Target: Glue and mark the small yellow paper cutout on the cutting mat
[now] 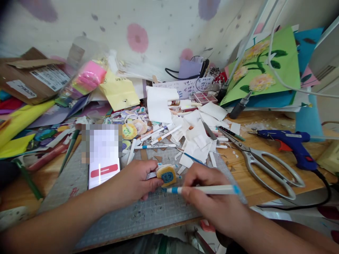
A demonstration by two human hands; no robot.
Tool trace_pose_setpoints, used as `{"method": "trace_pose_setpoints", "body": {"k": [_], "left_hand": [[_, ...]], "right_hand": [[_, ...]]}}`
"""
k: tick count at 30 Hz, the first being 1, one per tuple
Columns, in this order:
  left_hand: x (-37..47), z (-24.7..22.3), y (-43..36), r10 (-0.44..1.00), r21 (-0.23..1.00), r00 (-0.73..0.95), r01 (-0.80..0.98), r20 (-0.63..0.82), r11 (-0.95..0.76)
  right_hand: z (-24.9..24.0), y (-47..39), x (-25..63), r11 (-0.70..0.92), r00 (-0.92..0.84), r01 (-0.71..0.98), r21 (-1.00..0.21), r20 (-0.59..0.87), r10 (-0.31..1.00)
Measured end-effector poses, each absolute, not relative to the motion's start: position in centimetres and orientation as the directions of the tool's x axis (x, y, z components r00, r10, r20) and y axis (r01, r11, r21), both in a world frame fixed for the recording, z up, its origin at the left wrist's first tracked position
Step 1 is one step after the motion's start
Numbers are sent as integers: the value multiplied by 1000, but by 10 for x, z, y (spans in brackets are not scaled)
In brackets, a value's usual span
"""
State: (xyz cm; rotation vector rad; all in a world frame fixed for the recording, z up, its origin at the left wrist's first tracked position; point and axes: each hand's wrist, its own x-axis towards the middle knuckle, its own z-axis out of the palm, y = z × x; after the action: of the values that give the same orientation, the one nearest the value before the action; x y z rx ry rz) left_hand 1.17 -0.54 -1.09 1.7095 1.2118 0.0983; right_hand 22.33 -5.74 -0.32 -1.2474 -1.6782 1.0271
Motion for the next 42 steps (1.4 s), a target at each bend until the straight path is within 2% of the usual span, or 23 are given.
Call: {"method": "trace_pose_setpoints", "body": {"k": [2,4,5,7,8,12,16,19,23,30,34,37,40,42], "left_hand": [[12,-7,-6,729,756,500,654,-468,37],[13,0,-6,693,765,531,642,-488,47],[13,3,-7,671,775,558,631,-488,38],[14,9,-9,627,801,621,599,-471,10],[14,11,-10,604,817,652,577,-458,-2],[15,12,-13,557,847,705,531,-439,-4],[16,9,-13,611,836,661,549,-435,1],[15,9,-12,644,846,629,531,-435,52],[14,11,-12,704,883,617,469,-352,30],[13,11,-16,760,954,614,298,-213,26],[12,5,-17,762,959,593,251,-262,133],[12,2,-17,763,952,572,231,-301,202],[12,1,-16,796,964,544,166,-267,210],[10,3,-15,864,982,466,99,-190,162]], "right_hand": [[8,-53,235,250,-68,255,-934,240,968],[19,-47,245,290,-6,323,-901,305,952],[23,-44,248,295,-37,394,-871,305,952],[26,-39,248,292,-173,505,-813,236,956],[26,-38,245,286,-237,506,-814,188,953],[19,-36,227,166,-376,323,-932,35,926],[8,-37,215,57,-430,276,-959,-70,900],[6,-37,213,58,-446,293,-954,-83,891],[5,-37,209,60,-416,327,-943,-86,905],[-4,-39,197,99,-360,377,-921,-47,932],[-1,-36,195,52,-281,402,-914,-70,957],[-1,-34,195,58,-299,384,-921,-65,952],[-1,-33,197,100,-304,377,-921,-21,952],[4,-30,202,115,-257,381,-918,15,966]]}}
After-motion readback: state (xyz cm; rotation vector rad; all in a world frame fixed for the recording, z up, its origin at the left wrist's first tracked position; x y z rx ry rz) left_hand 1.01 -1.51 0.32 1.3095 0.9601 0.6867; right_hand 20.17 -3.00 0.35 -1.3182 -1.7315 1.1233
